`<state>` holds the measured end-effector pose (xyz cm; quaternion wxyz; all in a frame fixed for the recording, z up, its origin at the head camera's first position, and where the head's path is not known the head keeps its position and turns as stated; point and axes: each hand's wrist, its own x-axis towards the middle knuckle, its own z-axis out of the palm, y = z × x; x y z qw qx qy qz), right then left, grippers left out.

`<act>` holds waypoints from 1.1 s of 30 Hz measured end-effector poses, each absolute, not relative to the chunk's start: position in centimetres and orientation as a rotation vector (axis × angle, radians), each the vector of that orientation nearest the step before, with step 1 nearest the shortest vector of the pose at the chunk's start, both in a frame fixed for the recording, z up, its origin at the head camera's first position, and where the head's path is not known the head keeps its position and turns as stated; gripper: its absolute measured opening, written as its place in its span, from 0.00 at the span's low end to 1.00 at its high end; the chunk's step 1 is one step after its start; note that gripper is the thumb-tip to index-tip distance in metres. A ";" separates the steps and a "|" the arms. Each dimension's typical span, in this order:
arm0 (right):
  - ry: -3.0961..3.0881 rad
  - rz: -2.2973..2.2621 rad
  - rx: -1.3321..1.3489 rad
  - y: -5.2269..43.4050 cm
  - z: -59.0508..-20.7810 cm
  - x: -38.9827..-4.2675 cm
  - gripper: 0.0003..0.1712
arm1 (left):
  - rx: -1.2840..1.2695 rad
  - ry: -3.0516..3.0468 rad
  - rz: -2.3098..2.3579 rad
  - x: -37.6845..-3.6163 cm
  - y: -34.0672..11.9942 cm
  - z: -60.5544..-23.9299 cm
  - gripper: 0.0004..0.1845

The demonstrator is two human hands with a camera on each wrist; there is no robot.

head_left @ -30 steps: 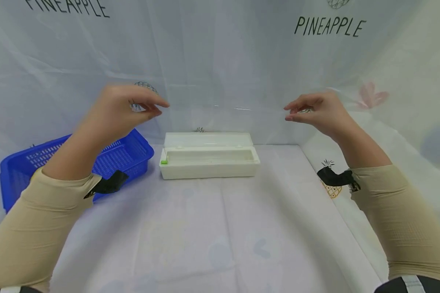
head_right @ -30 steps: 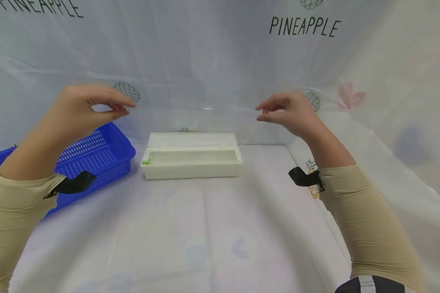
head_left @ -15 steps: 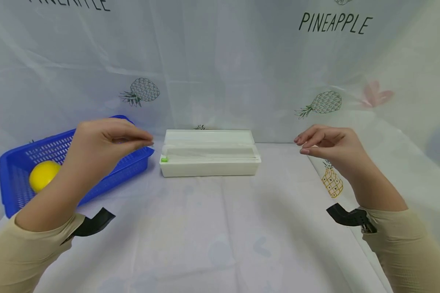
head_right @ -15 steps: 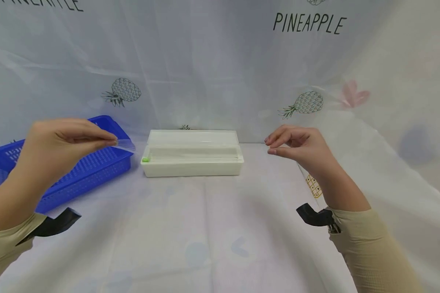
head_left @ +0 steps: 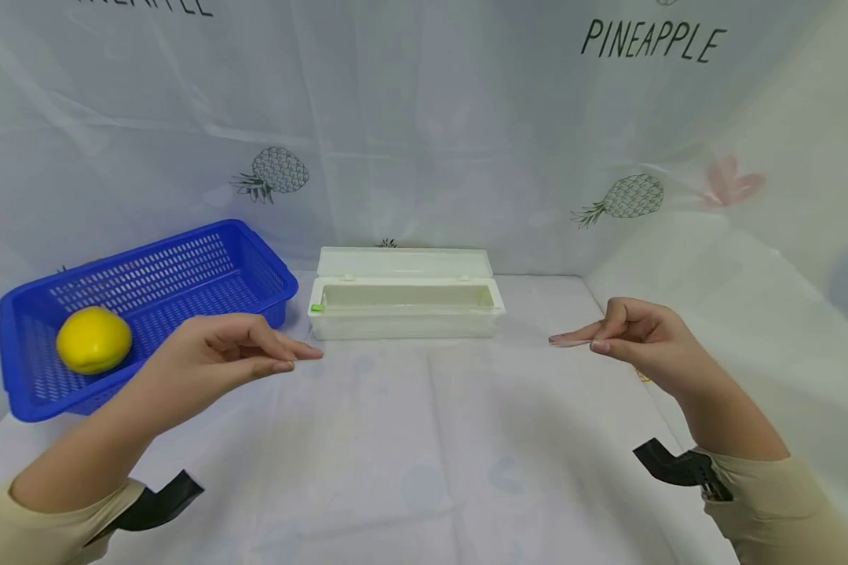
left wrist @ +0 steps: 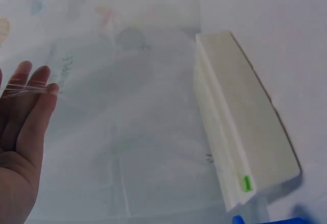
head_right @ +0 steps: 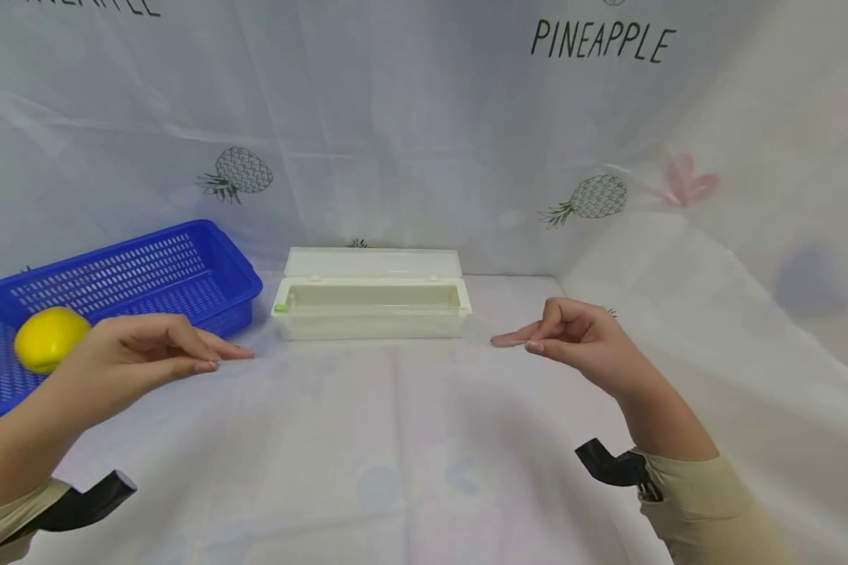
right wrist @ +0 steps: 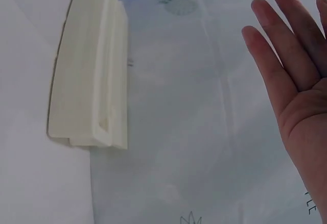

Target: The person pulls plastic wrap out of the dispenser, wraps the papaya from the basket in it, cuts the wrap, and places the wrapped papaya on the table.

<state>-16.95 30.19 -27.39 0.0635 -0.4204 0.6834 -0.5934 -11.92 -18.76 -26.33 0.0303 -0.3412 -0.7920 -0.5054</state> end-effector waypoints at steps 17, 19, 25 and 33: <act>1.743 -1.666 -1.307 30.1 -32.6 -17.1 0.19 | -1.437 -2.489 -2.015 -11.4 -18.9 -33.2 0.06; 1.707 -1.660 -1.263 29.8 -33.3 -17.0 0.17 | -1.471 -2.499 -2.075 -11.5 -18.9 -33.9 0.04; 1.720 -1.595 -0.990 29.5 -35.8 -16.7 0.12 | -1.491 -2.546 -2.258 -11.8 -18.7 -36.0 0.02; 1.689 -1.537 -0.848 28.9 -39.8 -17.3 0.07 | -1.492 -2.618 -2.246 -12.4 -18.5 -39.3 0.02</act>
